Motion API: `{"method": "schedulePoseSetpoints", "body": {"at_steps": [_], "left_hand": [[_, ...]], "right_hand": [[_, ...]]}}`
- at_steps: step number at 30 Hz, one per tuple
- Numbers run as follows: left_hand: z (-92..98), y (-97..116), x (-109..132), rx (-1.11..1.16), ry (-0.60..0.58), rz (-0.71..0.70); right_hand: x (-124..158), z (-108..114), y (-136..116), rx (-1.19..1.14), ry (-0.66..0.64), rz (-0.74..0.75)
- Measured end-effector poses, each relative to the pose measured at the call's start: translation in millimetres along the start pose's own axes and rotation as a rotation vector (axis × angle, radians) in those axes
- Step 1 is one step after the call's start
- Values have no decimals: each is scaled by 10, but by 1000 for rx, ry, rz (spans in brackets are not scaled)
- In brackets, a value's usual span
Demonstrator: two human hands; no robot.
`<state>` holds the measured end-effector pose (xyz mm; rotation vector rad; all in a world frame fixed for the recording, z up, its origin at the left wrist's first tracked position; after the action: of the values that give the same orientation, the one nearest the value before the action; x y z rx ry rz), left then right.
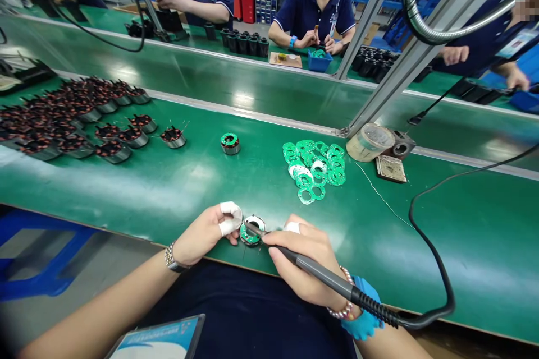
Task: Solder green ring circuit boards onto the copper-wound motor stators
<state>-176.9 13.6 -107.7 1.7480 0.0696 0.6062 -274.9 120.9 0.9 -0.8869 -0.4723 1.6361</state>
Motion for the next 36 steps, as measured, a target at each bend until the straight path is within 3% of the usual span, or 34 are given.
{"method": "schedulePoseSetpoints", "body": {"at_steps": [12,18,22,26,28,31,34,36], "left_hand": [[2,32,-9,7,-2,-12],[9,16,3,-47,5,-17],[89,176,184,-327,72,-198],[-93,269,323,-558,-99,-343],[-95,255,300,-500,-92,-317],[-46,125,176,-249,-40,-155],[-83,-45,79,7,-67,19],[-103,-78,55,72,-85,51]], "right_hand": [[-50,32,51,45,37,29],[-275,-383,181,-21,-304,47],[-268,-430,293,-17,-305,-11],[-179,-437,341,-16,-219,-71],[-123,-433,346,4,-152,-107],[-60,-426,311,58,-74,-124],[-77,-399,220,95,-25,-60],[-130,-393,140,94,-17,25]]}}
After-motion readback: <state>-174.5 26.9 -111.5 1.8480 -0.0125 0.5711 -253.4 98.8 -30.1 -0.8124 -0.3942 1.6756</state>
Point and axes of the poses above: each hand's wrist, its own x-axis away from the middle knuckle, its own z-axis out of the back of the hand, y = z × x, the point moved 9 cm from there along -x, towards the middle knuckle, and after that the axes turned 11 degrees about -y, right-handed, at the moved point
